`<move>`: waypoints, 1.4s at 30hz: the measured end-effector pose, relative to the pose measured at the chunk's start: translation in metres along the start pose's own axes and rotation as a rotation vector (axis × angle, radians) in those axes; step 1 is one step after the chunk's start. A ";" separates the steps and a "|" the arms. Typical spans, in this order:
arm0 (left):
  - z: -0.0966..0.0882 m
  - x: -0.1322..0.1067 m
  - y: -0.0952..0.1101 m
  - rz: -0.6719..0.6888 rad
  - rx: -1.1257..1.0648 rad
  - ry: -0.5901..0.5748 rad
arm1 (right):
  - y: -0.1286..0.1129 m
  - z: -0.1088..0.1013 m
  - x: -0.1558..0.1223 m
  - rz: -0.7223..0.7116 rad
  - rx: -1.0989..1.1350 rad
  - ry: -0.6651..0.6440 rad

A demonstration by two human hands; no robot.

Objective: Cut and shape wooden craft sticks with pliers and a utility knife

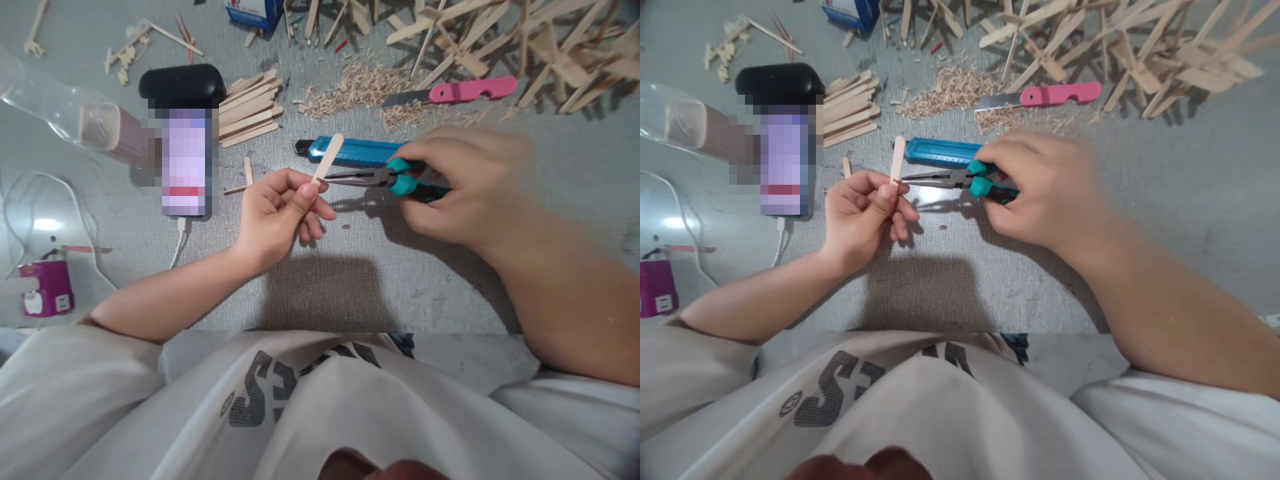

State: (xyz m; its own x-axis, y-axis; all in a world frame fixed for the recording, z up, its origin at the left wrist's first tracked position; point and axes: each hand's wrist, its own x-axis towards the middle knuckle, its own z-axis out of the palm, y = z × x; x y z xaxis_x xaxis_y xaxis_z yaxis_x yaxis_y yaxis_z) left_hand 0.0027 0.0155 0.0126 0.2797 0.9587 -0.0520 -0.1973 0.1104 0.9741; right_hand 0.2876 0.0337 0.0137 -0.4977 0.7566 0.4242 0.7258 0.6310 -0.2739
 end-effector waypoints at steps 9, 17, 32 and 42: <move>0.003 -0.004 -0.004 0.105 0.030 0.018 | -0.016 -0.001 0.005 0.062 0.165 -0.008; 0.006 -0.009 -0.007 0.207 0.117 0.042 | -0.025 0.000 0.004 0.093 0.258 -0.003; 0.010 -0.012 -0.004 0.151 0.166 0.090 | -0.039 -0.002 0.004 0.210 0.242 -0.071; 0.009 -0.012 0.000 0.106 0.153 0.057 | -0.030 -0.009 0.007 0.266 0.106 -0.212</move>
State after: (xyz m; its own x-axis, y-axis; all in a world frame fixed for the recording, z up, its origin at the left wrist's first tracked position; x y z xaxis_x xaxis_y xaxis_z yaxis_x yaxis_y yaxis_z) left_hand 0.0078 0.0015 0.0149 0.2101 0.9767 0.0445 -0.0763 -0.0290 0.9967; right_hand 0.2662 0.0190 0.0324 -0.3935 0.9085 0.1407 0.7955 0.4132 -0.4432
